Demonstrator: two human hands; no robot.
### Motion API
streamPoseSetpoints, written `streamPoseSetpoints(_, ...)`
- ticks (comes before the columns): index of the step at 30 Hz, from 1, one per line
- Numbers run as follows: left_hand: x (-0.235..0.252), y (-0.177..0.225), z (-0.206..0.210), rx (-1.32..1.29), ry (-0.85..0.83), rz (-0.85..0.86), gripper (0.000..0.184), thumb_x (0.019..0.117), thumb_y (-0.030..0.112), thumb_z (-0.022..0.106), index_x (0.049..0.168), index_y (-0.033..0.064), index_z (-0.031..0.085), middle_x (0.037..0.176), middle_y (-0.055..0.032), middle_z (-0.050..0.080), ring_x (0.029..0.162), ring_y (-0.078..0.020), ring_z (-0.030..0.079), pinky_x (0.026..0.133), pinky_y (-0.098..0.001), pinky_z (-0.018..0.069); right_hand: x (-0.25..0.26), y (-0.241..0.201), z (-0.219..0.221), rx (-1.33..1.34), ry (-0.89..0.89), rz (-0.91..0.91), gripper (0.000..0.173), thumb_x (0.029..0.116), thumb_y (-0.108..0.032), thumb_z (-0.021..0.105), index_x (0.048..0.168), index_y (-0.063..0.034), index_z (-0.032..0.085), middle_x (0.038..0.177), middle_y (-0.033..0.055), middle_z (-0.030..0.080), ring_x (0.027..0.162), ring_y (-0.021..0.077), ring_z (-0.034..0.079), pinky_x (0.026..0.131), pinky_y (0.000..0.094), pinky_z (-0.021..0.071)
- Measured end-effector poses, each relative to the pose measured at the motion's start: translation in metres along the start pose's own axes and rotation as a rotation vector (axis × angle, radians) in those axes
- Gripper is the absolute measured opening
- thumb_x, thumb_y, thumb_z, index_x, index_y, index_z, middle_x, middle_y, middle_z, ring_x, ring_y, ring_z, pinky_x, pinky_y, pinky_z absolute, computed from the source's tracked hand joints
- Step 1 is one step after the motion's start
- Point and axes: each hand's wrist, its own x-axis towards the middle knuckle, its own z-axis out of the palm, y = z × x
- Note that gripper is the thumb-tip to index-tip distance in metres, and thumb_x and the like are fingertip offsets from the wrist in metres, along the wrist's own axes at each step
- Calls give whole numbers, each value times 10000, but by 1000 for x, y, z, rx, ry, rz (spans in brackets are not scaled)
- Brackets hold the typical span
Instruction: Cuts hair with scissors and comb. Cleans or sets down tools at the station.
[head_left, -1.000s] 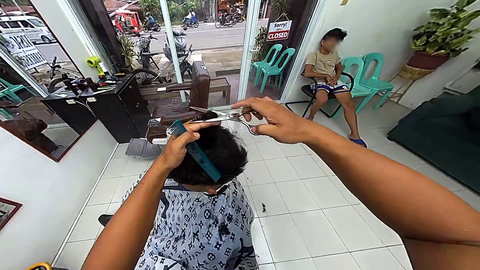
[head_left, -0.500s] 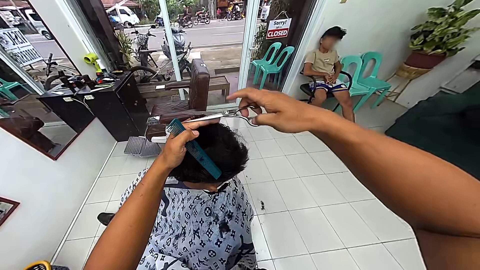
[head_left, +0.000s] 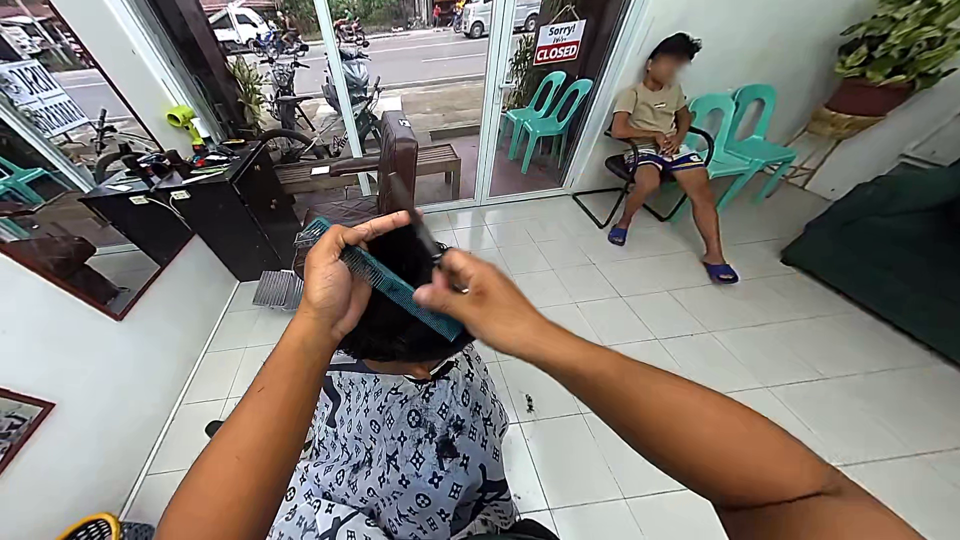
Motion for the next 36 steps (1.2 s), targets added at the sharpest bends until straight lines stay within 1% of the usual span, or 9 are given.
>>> streamPoseSetpoints(3, -1, 1, 6, -9, 45, -38, 744, 1089, 423, 58, 1242, 71, 696, 1369, -66, 665, 1247, -147, 628, 999, -329, 524, 7, -5, 5, 302, -118, 14, 188, 943, -16, 692, 1034, -23, 528, 786, 57, 665, 638, 107, 649, 615, 248, 568)
streamPoseSetpoints(6, -3, 2, 10, 27, 72, -51, 939, 1029, 618, -60, 1251, 103, 693, 1365, -54, 668, 1263, -151, 619, 1013, -350, 517, 11, 2, -35, 175, 51, -245, 240, 992, -62, 615, 1223, -31, 555, 843, 41, 656, 636, 97, 631, 572, 256, 567)
streamPoseSetpoints(10, -11, -2, 22, 281, 31, 64, 944, 1045, 510, -110, 1285, 59, 684, 1405, -43, 645, 1324, -136, 571, 1093, -352, 458, 28, 43, -83, -134, 314, -326, 253, 1034, -113, 568, 1254, -11, 641, 850, 24, 688, 619, 62, 620, 558, 230, 543)
streamPoseSetpoints(14, -28, 1, -13, 557, -286, 471, 748, 1085, 565, 186, 1146, 87, 758, 1282, -47, 714, 1273, -218, 626, 1130, -430, 484, 20, 71, -68, -211, 10, -183, 182, 1010, -114, 619, 1110, -5, 725, 855, 62, 710, 627, 91, 623, 584, 281, 556)
streamPoseSetpoints(19, -46, 2, -104, 702, -5, 443, 291, 963, 534, 604, 817, 327, 746, 1373, 78, 655, 1392, -177, 509, 1152, -407, 414, 3, 65, -57, -82, -239, -100, 188, 1022, -157, 627, 1119, -43, 740, 837, -53, 695, 650, -62, 565, 604, 113, 473)
streamPoseSetpoints(23, -28, -25, -45, 1093, -319, 248, 578, 745, 577, 818, 1166, 185, 760, 1537, 12, 523, 1527, -210, 311, 1270, -503, 158, 7, 53, -59, 221, -249, -49, 149, 1009, -70, 578, 1064, -34, 712, 716, -67, 647, 579, -24, 556, 569, 140, 480)
streamPoseSetpoints(26, -11, -37, 8, 1322, -356, 463, 405, 833, 525, 749, 938, 139, 810, 1061, -46, 770, 1115, -205, 687, 999, -479, 509, 18, 55, -67, 187, -26, -202, 166, 1013, -66, 577, 1092, -51, 722, 807, -41, 689, 609, -7, 575, 564, 161, 497)
streamPoseSetpoints(31, 10, -20, 13, 1256, -451, 587, 303, 911, 382, 720, 834, 104, 810, 999, -73, 768, 1074, -186, 700, 991, -356, 537, 27, 67, -72, -20, -133, -165, 147, 1005, -64, 591, 988, -15, 728, 776, -18, 674, 662, 5, 598, 649, 209, 526)
streamPoseSetpoints(36, 40, -1, 7, 830, -285, 116, 231, 1011, 162, 586, 973, 64, 792, 972, 18, 779, 945, -29, 708, 901, -266, 564, 29, 63, -71, 433, -186, 36, 174, 1003, -19, 549, 875, -53, 661, 648, -42, 632, 582, 20, 592, 610, 180, 519)
